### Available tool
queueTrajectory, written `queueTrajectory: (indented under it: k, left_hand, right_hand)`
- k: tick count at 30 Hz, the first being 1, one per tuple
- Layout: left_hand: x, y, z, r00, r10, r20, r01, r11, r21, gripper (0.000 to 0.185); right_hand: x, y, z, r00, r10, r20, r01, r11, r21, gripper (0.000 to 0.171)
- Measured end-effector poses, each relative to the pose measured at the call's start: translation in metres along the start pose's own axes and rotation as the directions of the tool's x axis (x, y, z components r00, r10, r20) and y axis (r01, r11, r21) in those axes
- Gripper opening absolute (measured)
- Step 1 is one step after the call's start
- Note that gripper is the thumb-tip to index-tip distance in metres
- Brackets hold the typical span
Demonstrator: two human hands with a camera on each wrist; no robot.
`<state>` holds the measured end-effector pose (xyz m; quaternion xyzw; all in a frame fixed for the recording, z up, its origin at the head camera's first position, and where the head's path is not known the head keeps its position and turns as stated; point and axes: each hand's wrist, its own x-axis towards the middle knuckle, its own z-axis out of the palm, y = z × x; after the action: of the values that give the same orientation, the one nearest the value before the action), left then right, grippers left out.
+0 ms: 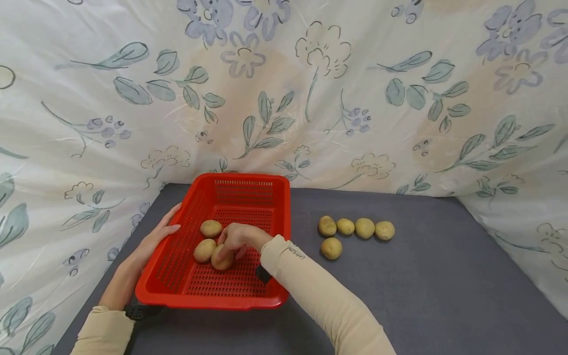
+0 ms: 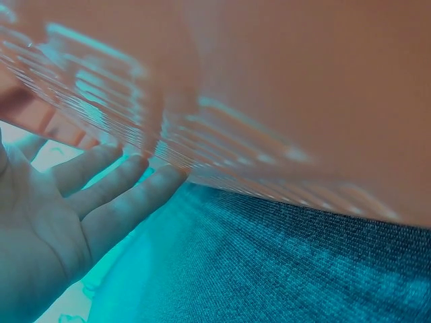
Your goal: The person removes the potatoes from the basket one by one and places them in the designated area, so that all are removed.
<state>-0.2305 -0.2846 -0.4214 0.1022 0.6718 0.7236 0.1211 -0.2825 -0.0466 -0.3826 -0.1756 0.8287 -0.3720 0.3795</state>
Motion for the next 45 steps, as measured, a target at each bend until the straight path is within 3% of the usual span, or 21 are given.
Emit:
queueTrajectory:
  k: [27,35,45]
  left_hand:
    - [-0.002,-0.001,0.001,1.0,-0.011,-0.016,0.011,1.0,0.014,0.063]
    - [-0.002,0.0,0.003,1.0,-0.008,-0.022,0.008,1.0,0.021,0.063]
    - [-0.001,0.002,0.003,1.0,-0.002,-0.011,0.002,1.0,0.012,0.063]
  right_hand:
    - [0.002,0.006,-0.003,0.998,0.006,0.056,-0.009,0.998,0.062,0.032]
    - [-0.004,0.008,-0.018,0.998,-0.003,0.063,-0.008,0.987,0.163,0.029]
    - [-0.015,-0.001,-0.045,0.997,-0.07,0.024,0.062,0.967,0.248,0.037]
